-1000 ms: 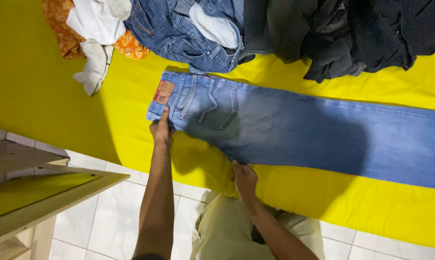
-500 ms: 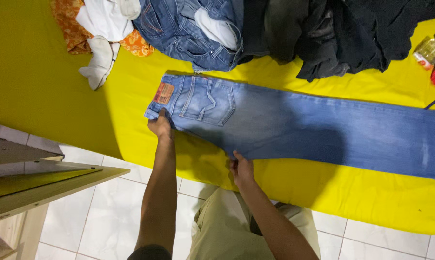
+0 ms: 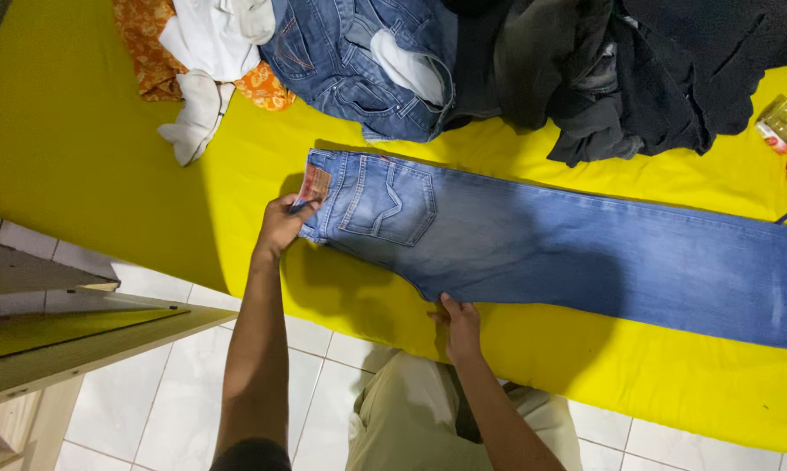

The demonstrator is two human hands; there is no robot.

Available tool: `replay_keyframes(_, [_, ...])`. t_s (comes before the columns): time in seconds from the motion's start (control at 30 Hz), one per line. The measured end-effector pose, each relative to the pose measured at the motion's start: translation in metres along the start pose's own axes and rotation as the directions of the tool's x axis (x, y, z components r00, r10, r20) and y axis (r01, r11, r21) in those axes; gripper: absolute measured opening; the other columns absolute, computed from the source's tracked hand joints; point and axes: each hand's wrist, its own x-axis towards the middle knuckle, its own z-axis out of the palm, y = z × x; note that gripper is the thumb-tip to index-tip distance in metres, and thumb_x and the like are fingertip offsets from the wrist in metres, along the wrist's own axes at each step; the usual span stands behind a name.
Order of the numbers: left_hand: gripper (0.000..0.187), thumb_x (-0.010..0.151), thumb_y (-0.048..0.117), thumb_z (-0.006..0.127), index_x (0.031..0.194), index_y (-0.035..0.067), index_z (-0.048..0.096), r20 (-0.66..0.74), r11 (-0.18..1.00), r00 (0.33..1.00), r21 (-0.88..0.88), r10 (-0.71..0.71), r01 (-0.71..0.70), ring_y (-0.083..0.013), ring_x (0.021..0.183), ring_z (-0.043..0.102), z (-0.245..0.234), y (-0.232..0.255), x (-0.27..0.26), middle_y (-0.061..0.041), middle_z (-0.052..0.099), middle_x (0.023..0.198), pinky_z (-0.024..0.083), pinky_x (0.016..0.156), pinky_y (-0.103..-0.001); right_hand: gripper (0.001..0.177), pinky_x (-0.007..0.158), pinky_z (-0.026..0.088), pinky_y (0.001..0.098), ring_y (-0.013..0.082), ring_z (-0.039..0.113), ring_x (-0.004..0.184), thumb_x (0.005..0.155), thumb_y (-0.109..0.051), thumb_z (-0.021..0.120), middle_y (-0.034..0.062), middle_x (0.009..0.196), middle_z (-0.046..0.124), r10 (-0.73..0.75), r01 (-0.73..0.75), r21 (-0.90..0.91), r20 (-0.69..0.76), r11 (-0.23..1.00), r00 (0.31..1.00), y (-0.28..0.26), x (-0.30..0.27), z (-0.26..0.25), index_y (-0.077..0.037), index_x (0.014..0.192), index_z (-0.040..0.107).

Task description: The person folds a pair of blue jeans by laying them out on a bed, smoothing the fabric by hand, and folding them into a compact rectangle.

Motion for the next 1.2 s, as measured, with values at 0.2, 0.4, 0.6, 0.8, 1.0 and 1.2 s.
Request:
replay_keyframes(0.2, [0.060, 0.080, 0.027, 0.082, 0.133, 0.007, 0.066, 0.207, 0.982, 0.964, 0.129, -0.166, 0.142, -0.0203, 0.116, 0.066, -0.012, 0.019, 0.015, -0.008, 0.074, 0.124, 0.047, 0.103, -0.031, 0.018, 0.059, 0.044, 0.0363, 0.0186, 0.053, 0.063, 0.096, -0.017, 0.068, 0.0079, 0.075, 0.063, 0.039, -0.036, -0.164, 0.013, 0.986, 0.999, 0.021, 0.023, -0.020, -0.006, 0.086, 0.058])
replay_keyframes(0.4, [0.059, 0.086, 0.032, 0.081, 0.137, 0.011, 0.062, 0.140, 0.946, 0.968, 0.279, -0.210, 0.165, -0.0208, 0.122, 0.059, -0.012, 0.003, 0.022, -0.009, 0.068, 0.130, 0.042, 0.106, -0.036, 0.028, 0.058, 0.048, 0.0374, 0.0211, 0.060, 0.061, 0.098, -0.022, 0.067, 0.0095, 0.067, 0.061, -0.059, 0.080, -0.233, 0.093, 0.969, 0.994, 0.040, 0.034, -0.035, -0.005, 0.079, 0.055])
replay_keyframes(0.6, [0.046, 0.086, 0.027, 0.080, 0.127, 0.009, 0.071, 0.249, 0.968, 0.953, 0.218, -0.174, 0.120, -0.0194, 0.113, 0.067, -0.022, -0.027, 0.040, -0.008, 0.076, 0.121, 0.048, 0.103, -0.035, 0.030, 0.057, 0.049, 0.0363, 0.0217, 0.061, 0.058, 0.099, -0.024, 0.067, 0.0169, 0.072, 0.072, -0.005, 0.034, -0.335, 0.088, 0.942, 0.996, 0.037, 0.042, -0.035, -0.001, 0.082, 0.060])
replay_keyframes(0.8, [0.048, 0.085, 0.016, 0.078, 0.130, 0.005, 0.065, 0.260, 0.987, 0.957, 0.061, 0.131, -0.151, -0.0208, 0.112, 0.067, -0.003, 0.018, 0.011, -0.009, 0.073, 0.120, 0.052, 0.100, -0.035, 0.036, 0.057, 0.053, 0.0340, 0.0225, 0.062, 0.058, 0.100, -0.024, 0.064, 0.0224, 0.080, 0.077, 0.081, -0.062, -0.385, 0.035, 0.921, 0.996, 0.022, 0.038, -0.023, 0.010, 0.091, 0.065])
replay_keyframes(1.0, [0.040, 0.090, 0.019, 0.072, 0.129, 0.012, 0.065, 0.477, 0.625, 0.875, 0.659, 0.081, -0.417, -0.0429, 0.109, 0.064, 0.043, 0.094, -0.049, -0.020, 0.072, 0.112, 0.047, 0.098, -0.049, 0.028, 0.050, 0.054, 0.0336, 0.0253, 0.076, 0.067, 0.098, -0.018, 0.063, 0.0227, 0.082, 0.072, 0.063, -0.058, -0.319, 0.004, 0.946, 0.998, 0.024, 0.041, -0.021, 0.010, 0.094, 0.063])
replay_keyframes(1.2, [0.037, 0.091, 0.015, 0.069, 0.127, 0.007, 0.066, 0.426, 0.627, 0.898, 0.671, 0.113, -0.397, -0.0427, 0.103, 0.067, 0.031, 0.061, -0.040, -0.025, 0.072, 0.106, 0.052, 0.094, -0.049, 0.029, 0.051, 0.052, 0.0318, 0.0291, 0.069, 0.065, 0.101, -0.018, 0.064, 0.0229, 0.083, 0.077, 0.067, -0.045, -0.379, 0.046, 0.924, 0.997, 0.026, 0.046, -0.025, 0.010, 0.095, 0.065])
